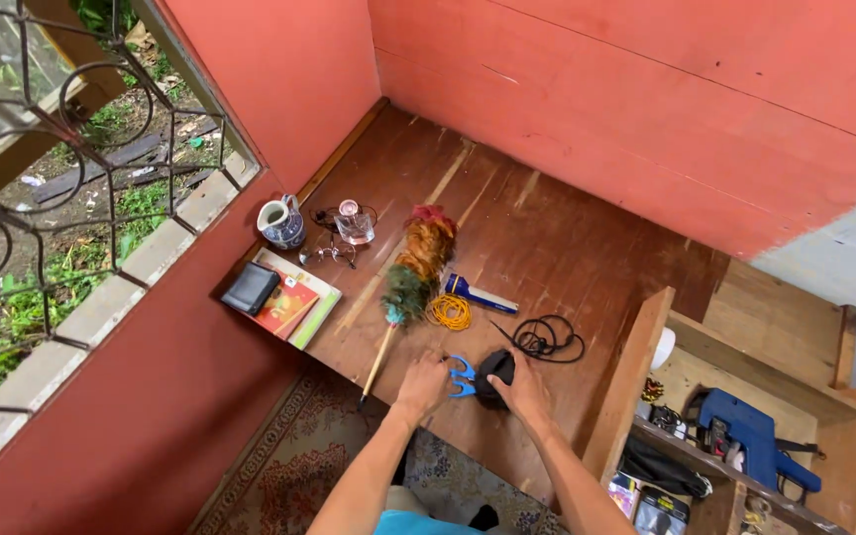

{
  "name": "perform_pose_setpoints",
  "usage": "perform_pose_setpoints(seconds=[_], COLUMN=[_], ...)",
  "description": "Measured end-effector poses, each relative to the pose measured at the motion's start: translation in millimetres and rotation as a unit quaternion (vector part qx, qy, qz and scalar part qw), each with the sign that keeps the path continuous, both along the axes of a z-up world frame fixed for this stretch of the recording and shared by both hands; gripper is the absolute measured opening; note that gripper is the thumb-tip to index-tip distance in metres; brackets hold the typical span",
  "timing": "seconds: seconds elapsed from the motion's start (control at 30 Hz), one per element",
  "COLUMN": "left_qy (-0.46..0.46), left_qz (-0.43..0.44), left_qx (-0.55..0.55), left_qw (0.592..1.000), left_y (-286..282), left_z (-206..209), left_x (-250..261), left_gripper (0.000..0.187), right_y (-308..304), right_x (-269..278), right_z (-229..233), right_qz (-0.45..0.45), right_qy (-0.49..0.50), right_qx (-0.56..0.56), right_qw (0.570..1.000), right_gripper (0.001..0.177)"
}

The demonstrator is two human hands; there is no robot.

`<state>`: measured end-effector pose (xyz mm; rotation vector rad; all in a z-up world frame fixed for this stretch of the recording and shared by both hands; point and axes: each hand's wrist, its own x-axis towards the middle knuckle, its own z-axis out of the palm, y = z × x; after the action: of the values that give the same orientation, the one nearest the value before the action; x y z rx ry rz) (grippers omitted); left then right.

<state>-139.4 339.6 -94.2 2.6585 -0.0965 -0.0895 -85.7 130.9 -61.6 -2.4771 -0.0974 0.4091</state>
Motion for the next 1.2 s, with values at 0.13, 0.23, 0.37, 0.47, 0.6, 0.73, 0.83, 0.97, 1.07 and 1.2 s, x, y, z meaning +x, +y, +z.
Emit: perform_pose_setpoints(seconds=[0.13,0.23,0.37,0.47,0.6,0.73,0.83,0.97,1.07,1.2], left_qy=[0.0,0.001,-0.013,-0.064,-0.102,-0.045,-0.041,0.022,0.046,0.091], left_qz=[-0.044,-0.089,-0.111,-0.123,-0.162,-0.206,-0.23,-0.216,-0.202,-0.149], left_qx=[-0.012,-0.013,-0.035,-0.038,0.019,0.039,0.066,0.029,-0.052,-0.2], left_qw=[0.999,0.996,0.993,0.99,0.981,0.977,0.97,0.976,0.977,0.964], left_y=[9.9,25.1,46.0,57.1,54.8,45.5,40.6,42.1,49.4,54.7], left_z=[-10.3,-4.1,9.6,24.1,16.6,17.6,-0.9,-13.7,-4.0,48.9], left_x=[13.8,35.1,93.7,145.5,198.5,209.4,210.4,213.5,214.7,214.0], left_gripper=[0.038,0.03,0.022,0.021,0.023,0.032,0.042,0.056,0.054,0.047], right_y=[14.9,30.0,53.7,64.6,78.6,93.0,99.9,99.4,90.1,70.6], right_x=[10.1,26.1,61.9,92.8,114.8,119.1,111.7,102.1,98.6,107.1], right_z=[-29.1,-29.5,-1.7,13.2,26.6,19.2,9.9,6.8,7.9,25.9], right_qz=[-0.007,-0.04,-0.071,-0.109,-0.114,-0.135,-0.117,-0.049,-0.04,-0.046], right_qy=[-0.075,-0.049,-0.071,-0.111,-0.181,-0.113,-0.1,-0.156,-0.149,-0.216], right_qx=[0.004,0.003,0.026,0.023,0.047,0.024,-0.061,-0.12,-0.116,-0.09], right_qw=[0.997,0.998,0.995,0.988,0.976,0.984,0.986,0.979,0.981,0.971], right_gripper=[0.068,0.051,0.041,0.039,0.048,0.054,0.053,0.054,0.052,0.044])
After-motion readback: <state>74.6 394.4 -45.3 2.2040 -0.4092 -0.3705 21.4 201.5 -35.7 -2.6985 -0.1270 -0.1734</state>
